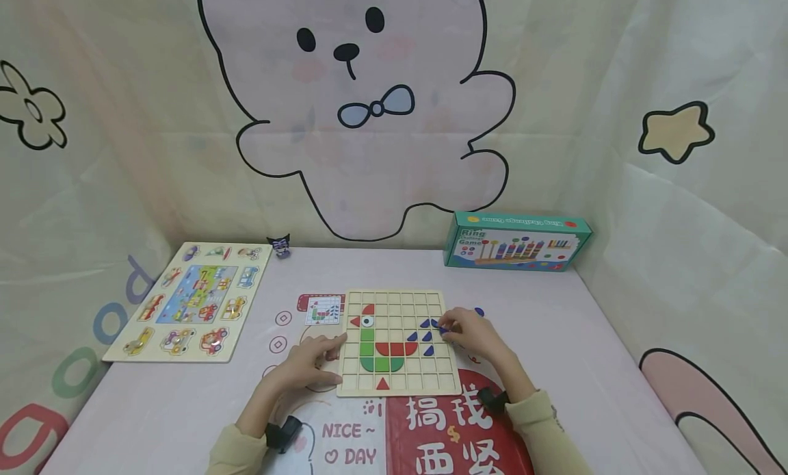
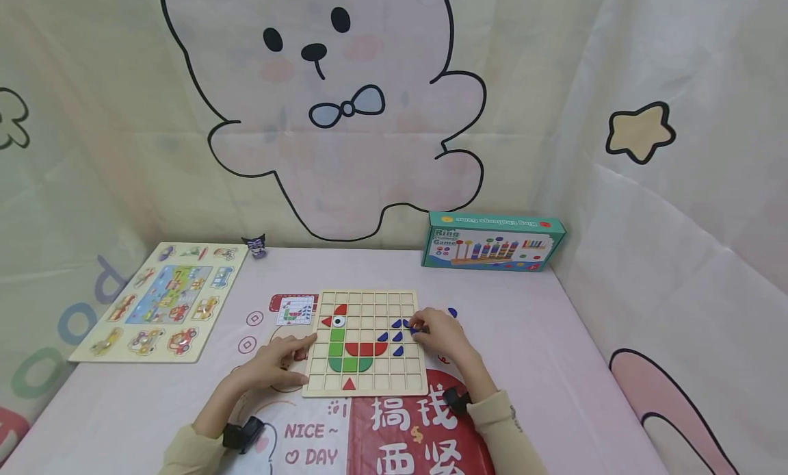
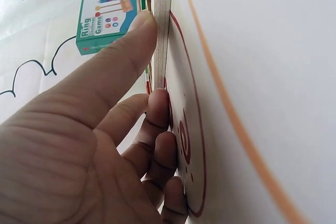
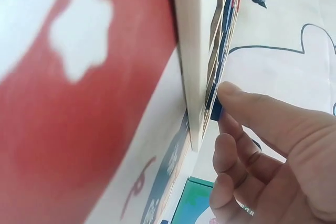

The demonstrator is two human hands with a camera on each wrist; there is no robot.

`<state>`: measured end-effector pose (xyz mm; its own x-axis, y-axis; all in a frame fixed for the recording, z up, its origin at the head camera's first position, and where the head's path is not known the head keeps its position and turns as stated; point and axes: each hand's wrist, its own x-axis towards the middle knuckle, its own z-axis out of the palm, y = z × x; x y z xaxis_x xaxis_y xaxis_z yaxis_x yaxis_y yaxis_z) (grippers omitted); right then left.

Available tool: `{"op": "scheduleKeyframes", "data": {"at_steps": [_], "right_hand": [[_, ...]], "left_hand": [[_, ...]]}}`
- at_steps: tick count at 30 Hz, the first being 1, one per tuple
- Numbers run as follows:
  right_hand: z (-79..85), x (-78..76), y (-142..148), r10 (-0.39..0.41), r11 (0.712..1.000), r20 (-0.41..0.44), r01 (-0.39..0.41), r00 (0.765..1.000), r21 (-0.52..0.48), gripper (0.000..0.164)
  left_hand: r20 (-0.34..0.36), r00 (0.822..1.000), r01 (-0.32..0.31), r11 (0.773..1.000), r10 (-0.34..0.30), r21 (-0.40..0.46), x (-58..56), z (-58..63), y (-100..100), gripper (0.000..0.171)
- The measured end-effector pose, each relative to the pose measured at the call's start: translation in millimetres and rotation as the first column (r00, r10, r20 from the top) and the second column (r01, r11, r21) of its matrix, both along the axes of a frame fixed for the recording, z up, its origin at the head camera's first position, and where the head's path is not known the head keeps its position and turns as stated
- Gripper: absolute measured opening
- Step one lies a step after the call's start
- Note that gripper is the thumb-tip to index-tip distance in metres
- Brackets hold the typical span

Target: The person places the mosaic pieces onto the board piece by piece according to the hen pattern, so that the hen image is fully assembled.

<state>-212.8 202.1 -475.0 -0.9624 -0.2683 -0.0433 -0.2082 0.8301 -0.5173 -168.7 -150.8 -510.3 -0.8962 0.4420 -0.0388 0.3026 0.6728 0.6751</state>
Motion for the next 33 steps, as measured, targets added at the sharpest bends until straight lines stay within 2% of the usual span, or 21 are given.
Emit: {"op": "scheduleKeyframes", "data": {"at_steps": [6,15,33], "right_hand": [[-4.2,-0.3,-3.8,0.032,0.999,-0.023,-0.032,0.999,-0.007,0.013],[-8.0,-1.1,-5.6,0.069,0.997,-0.007,-0.069,0.998,-0.037,0.012],[-6.5,4.1,-8.6,0.020,0.999,0.021,-0.019,1.000,-0.043,0.014]], "left_hand": [[0.011,1.000,-0.005,1.000,0.004,0.006,1.2,2.2,0.8,0.079],[0.009,1.000,0.001,1.000,-0.001,0.006,1.4,2.4,0.7,0.079],[0.045,0.999,-0.024,1.000,0.024,0.002,2.4,1.6,0.0,0.079]]}}
